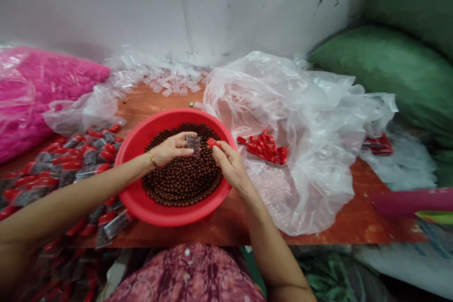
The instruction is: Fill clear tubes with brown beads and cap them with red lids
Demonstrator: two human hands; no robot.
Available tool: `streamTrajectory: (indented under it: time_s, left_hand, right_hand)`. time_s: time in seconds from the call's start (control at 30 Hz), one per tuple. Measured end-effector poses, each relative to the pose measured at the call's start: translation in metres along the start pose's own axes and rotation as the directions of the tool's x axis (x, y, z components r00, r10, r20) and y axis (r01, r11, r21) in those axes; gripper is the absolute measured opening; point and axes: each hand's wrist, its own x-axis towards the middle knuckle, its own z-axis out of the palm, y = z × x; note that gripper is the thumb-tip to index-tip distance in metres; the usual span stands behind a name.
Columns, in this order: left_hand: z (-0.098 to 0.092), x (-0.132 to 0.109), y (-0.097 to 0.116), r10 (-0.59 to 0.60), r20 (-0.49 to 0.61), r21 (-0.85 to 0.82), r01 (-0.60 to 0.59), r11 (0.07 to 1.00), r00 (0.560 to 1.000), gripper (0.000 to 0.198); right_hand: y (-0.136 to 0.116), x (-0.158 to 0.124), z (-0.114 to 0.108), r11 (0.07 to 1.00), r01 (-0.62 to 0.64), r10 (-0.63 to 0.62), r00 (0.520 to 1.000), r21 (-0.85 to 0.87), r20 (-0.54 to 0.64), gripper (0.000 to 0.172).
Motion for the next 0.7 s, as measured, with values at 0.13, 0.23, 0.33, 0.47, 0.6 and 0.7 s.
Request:
streamTrajectory:
  time_s: [0.13,0.23,0.33,0.47,0.6,0.7]
  left_hand:
    - [0.01,-0.01,-0.001,-0.093,0.036,-0.065,0.095,0.993,0.995,0.059]
    - [0.013,-0.014,-0.005,-0.115,0.081,-0.04,0.119,0.992,0.99,0.055]
    - [0.014,-0.015,-0.009,-0.098,0.126,0.016,0.097,0.995,0.987,0.053]
    - [0.013,-0.015,-0.008,-0.13,0.243,0.083,0.113,0.99,0.961,0.05]
    - [0.01,-0.017,-0.005,-0.127,0.326,0.079,0.107,0.991,0.937,0.045]
    - [0.008,-0.018,-0.006,-0.138,0.361,0.092,0.112,0.989,0.922,0.045]
  right_hand:
    - [0.001,0.002,0.001,0.999,0.02,-0.021,1.0,-0.046,-0.024,0.03]
    - [0.003,0.003,0.0,0.999,0.004,-0.004,1.0,-0.043,-0.002,0.029]
    - [0.002,0.005,0.0,0.995,0.019,-0.018,1.0,-0.099,0.011,0.021]
    - [-0.001,0.009,-0.002,0.995,0.018,-0.008,0.995,-0.097,0.101,0.02]
    - [-0.003,0.01,-0.004,0.994,0.026,-0.006,0.983,-0.106,0.181,0.025]
    - [-0.002,0.009,-0.003,0.985,0.076,-0.046,0.981,-0.155,0.187,0.022]
